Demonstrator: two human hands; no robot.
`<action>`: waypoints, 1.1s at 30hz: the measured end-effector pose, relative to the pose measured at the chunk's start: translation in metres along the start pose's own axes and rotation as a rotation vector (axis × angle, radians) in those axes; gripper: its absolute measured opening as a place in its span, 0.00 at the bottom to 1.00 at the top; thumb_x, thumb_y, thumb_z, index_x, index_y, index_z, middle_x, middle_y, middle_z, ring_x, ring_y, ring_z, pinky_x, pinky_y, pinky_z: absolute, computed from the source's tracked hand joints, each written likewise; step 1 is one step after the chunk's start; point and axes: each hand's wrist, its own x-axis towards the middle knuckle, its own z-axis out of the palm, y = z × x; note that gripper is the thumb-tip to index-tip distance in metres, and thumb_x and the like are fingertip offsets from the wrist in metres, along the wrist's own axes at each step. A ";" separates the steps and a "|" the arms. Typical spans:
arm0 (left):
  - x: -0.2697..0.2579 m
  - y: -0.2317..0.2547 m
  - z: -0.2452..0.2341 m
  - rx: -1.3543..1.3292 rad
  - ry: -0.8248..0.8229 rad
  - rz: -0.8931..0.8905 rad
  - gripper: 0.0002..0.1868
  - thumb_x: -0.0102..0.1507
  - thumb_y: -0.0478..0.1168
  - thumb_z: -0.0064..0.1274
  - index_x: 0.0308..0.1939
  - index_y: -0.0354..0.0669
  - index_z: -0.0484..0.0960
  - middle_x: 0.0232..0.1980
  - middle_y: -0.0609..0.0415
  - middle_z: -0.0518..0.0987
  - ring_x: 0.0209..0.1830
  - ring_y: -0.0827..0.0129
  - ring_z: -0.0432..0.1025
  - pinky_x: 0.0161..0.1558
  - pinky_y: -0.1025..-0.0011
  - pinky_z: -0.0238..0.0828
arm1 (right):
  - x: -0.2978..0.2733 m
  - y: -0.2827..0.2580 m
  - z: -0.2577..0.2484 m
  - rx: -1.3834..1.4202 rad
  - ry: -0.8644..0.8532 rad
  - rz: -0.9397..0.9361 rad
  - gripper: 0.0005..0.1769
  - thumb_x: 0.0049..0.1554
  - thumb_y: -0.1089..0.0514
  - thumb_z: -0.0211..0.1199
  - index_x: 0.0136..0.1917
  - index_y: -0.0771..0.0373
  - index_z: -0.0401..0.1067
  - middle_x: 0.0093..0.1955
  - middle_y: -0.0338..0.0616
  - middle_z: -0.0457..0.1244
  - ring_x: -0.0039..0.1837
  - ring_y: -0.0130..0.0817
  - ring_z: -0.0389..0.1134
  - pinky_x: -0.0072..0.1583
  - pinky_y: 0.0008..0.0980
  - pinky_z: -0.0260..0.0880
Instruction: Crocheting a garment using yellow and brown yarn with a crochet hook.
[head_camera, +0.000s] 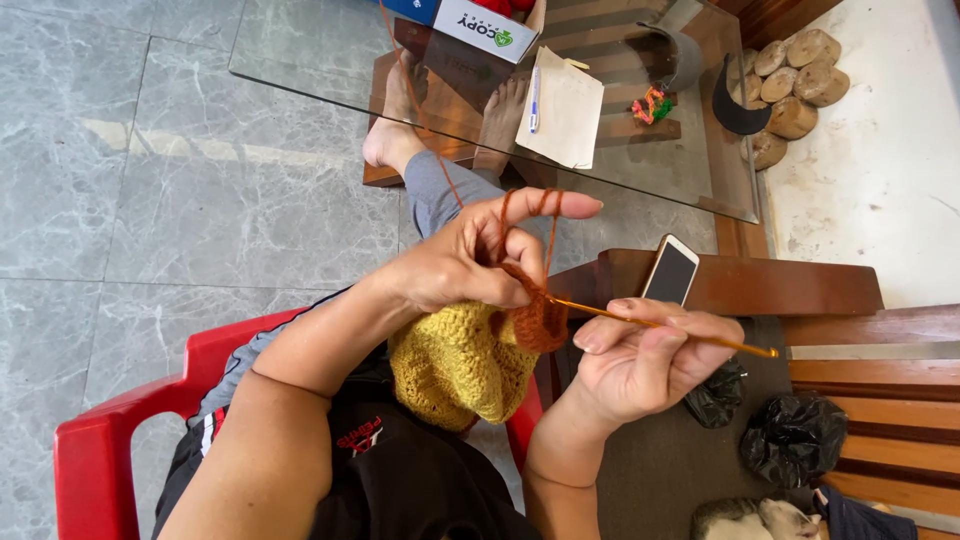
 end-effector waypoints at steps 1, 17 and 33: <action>0.000 -0.001 0.005 0.000 0.001 0.000 0.44 0.57 0.18 0.50 0.78 0.31 0.55 0.35 0.52 0.84 0.23 0.70 0.76 0.27 0.77 0.76 | 0.000 0.004 -0.005 0.000 0.000 0.001 0.05 0.70 0.60 0.52 0.54 0.60 0.57 0.42 0.56 0.66 0.23 0.37 0.58 0.24 0.29 0.58; 0.001 -0.018 0.000 1.026 0.162 0.245 0.08 0.68 0.43 0.56 0.44 0.42 0.81 0.31 0.45 0.80 0.30 0.54 0.78 0.33 0.63 0.74 | 0.005 0.028 0.015 -0.270 -0.060 -0.213 0.14 0.65 0.56 0.58 0.48 0.69 0.58 0.36 0.67 0.66 0.35 0.48 0.72 0.41 0.34 0.74; -0.060 0.148 0.033 1.845 0.099 0.619 0.11 0.74 0.38 0.58 0.38 0.40 0.78 0.30 0.54 0.68 0.30 0.53 0.72 0.34 0.64 0.70 | -0.022 -0.044 -0.010 -0.221 -0.608 0.394 0.10 0.56 0.66 0.63 0.51 0.73 0.72 0.40 0.49 0.70 0.39 0.30 0.67 0.48 0.34 0.75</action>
